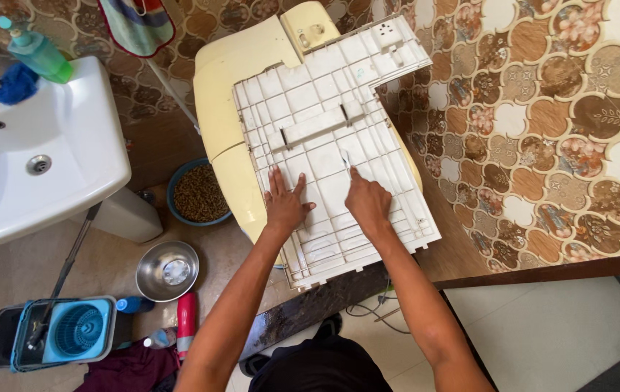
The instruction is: The person scrubs the top surface of a white plastic appliance lid with a toothbrush, moving systematically across the grid and edges. The person holds the lid steady with the left hand while brushing with the right hand.
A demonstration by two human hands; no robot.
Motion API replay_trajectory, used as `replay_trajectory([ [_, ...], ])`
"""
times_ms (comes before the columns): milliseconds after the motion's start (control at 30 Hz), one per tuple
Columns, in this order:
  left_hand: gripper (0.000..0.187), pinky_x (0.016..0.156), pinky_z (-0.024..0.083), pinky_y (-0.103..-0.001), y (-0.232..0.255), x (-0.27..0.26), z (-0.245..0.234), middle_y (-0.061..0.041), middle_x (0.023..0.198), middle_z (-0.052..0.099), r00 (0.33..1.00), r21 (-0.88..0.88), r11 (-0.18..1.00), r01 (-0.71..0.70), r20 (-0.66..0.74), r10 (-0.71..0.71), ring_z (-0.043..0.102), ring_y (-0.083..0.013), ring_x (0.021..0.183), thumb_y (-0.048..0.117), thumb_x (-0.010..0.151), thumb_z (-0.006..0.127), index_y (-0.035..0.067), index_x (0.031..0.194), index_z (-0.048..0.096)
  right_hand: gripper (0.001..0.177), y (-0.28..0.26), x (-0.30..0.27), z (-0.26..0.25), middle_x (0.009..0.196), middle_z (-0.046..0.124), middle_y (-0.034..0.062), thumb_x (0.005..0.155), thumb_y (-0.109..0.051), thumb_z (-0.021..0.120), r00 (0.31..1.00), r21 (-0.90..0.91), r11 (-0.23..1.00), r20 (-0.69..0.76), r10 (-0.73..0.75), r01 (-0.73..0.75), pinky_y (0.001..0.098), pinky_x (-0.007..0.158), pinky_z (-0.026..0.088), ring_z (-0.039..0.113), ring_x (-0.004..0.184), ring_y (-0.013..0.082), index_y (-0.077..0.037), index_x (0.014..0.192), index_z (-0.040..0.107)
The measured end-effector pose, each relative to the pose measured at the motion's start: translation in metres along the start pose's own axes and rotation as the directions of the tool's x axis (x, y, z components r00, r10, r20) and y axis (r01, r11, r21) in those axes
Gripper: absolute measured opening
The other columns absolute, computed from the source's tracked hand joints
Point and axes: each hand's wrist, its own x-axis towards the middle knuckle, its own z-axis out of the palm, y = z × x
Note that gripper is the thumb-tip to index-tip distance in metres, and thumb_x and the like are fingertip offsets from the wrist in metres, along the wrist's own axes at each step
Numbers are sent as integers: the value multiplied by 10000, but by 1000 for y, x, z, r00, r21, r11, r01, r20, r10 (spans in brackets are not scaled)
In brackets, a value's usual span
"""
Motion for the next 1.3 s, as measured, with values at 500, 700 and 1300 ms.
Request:
replay_trajectory([
  [500,1336,1231,79,-600,12,8,-1,-272,1682,2,952,-47,952,-304,16,305,-11,-438,1560,729,577,867,261,1618,174,558,9,-3,-3,603,661,209,899,-87,555,998,-41,999,64,-26,28,514,474,501,665,511,369,-119,1455,567],
  [700,1381,1231,104,-614,19,-1,-7,-265,1691,26,954,-115,947,-299,-15,299,24,-428,1575,712,497,880,263,1621,215,613,2,9,7,600,667,200,857,-72,567,996,-63,994,-8,-89,88,487,484,509,675,510,352,-92,1470,564],
  [1300,1376,1235,75,-600,16,3,-5,-274,1684,-14,952,-90,949,-302,17,304,-11,-435,1570,727,539,873,288,1637,170,529,29,-17,3,527,641,145,943,-126,549,999,-113,993,0,41,-41,467,398,440,639,432,307,-158,1470,570],
])
